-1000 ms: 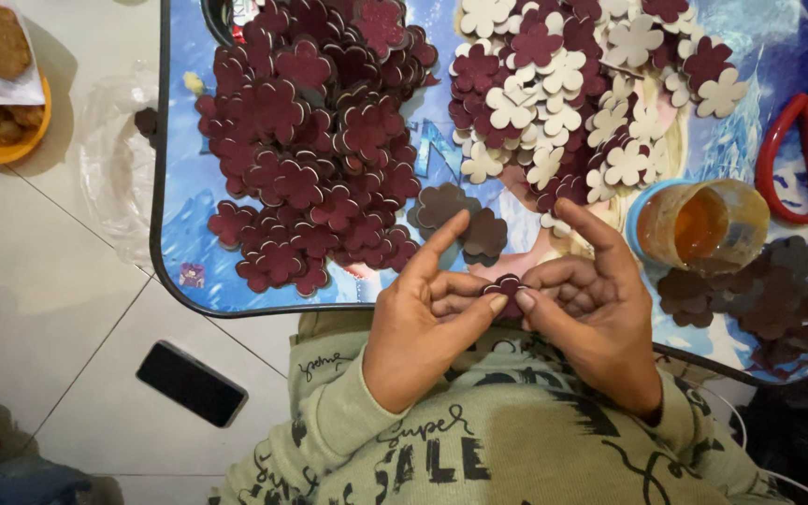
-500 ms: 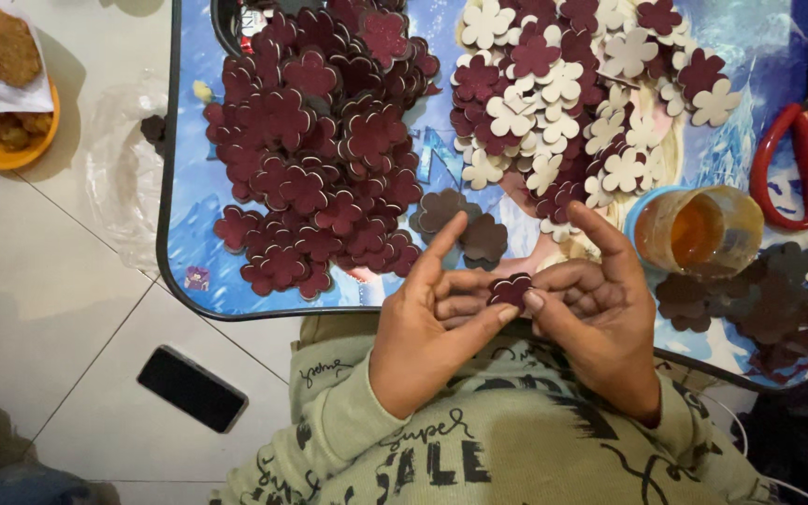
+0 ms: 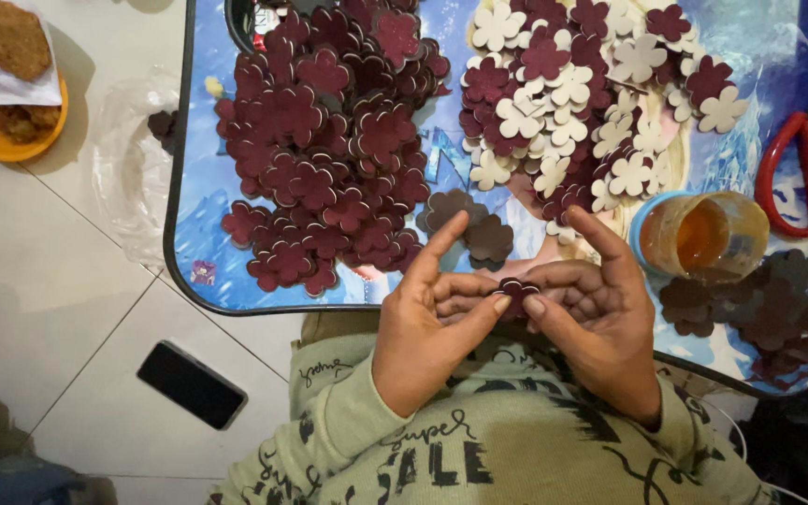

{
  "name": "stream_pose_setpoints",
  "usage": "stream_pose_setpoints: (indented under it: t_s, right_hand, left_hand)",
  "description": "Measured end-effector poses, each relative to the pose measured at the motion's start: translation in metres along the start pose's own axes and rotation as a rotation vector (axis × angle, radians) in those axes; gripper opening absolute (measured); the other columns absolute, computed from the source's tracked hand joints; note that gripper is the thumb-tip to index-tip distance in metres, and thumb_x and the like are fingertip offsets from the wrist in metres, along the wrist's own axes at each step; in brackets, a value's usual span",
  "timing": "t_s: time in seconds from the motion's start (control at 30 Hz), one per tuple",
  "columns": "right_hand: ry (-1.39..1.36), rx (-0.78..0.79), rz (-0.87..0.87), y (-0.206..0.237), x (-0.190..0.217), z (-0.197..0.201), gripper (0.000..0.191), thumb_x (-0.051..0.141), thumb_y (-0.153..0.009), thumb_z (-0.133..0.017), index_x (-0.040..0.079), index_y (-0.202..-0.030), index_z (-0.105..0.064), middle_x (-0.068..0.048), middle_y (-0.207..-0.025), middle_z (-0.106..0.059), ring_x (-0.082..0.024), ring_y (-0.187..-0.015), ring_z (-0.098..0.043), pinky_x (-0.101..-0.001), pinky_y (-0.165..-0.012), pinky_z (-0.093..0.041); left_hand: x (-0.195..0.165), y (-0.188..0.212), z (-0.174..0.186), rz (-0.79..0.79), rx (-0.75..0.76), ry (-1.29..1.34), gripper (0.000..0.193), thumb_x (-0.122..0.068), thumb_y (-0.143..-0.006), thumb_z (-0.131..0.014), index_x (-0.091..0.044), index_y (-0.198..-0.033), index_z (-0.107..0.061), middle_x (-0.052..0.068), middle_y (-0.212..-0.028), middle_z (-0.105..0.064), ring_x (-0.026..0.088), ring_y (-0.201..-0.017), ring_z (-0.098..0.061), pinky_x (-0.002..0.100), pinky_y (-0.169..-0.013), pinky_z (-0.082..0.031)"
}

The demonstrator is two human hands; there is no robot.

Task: The person repeatedly picks up maroon and white flower-shaped felt pieces, applies adhesive from a small container, and presses them together to form layered units. The person handles the pieces one at a time, alternating between colors, and places the assembled units back on the table.

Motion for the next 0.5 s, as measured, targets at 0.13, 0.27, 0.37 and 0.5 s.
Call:
stream_pose_setpoints:
  t_s: [0.13, 0.27, 0.37, 0.5]
  right_hand:
    - [0.01, -0.032, -0.031, 0.0003, -0.0018, 0.002, 0.08, -0.008, -0.092, -0.066, 0.003, -0.162, -0.03, -0.013, -0.1, -0.071, -0.011, -0.085, -0.069, -0.0225, -0.07, -0.055]
    - [-0.02, -0.028, -0.03, -0.0004, -0.0023, 0.0029, 0.08, -0.007, -0.092, -0.067, 0.003, -0.162, -0.031, -0.012, -0.1, -0.071, -0.01, -0.082, -0.067, -0.0218, -0.069, -0.055]
    - [-0.037, -0.015, -0.004, -0.0015, -0.0012, 0.0009, 0.082, -0.008, -0.091, -0.069, 0.003, -0.163, -0.03, -0.011, -0.1, -0.071, -0.008, -0.084, -0.066, -0.0208, -0.07, -0.054]
    - [0.004, -0.026, -0.012, -0.004, -0.0015, -0.0002, 0.081, -0.008, -0.091, -0.069, 0.003, -0.162, -0.031, -0.01, -0.097, -0.071, -0.008, -0.081, -0.066, -0.0198, -0.067, -0.053]
  left_hand:
    - [0.0009, 0.0011, -0.0015, 0.006, 0.008, -0.042, 0.086, 0.0, -0.09, -0.073, -0.008, -0.164, -0.03, 0.01, -0.105, -0.073, 0.01, -0.094, -0.07, 0.023, -0.083, -0.058]
    - [0.0, 0.0006, -0.0006, -0.008, 0.002, -0.076, 0.086, 0.0, -0.09, -0.073, -0.008, -0.164, -0.03, 0.01, -0.105, -0.074, 0.01, -0.095, -0.07, 0.023, -0.084, -0.058]
    - [0.0003, 0.0003, -0.0004, -0.013, 0.002, -0.085, 0.086, 0.001, -0.09, -0.073, -0.007, -0.164, -0.03, 0.01, -0.106, -0.075, 0.01, -0.096, -0.07, 0.023, -0.085, -0.057]
    - [-0.0007, -0.0011, 0.0001, -0.048, 0.016, -0.045, 0.087, 0.003, -0.091, -0.072, -0.006, -0.165, -0.028, 0.01, -0.107, -0.074, 0.011, -0.1, -0.07, 0.023, -0.088, -0.057]
Point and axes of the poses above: each hand's wrist, its own y-axis away from the middle knuckle, its own z-axis out of the back of the hand, x = y × z, the point moved 5 cm from there along -y, towards the middle knuckle
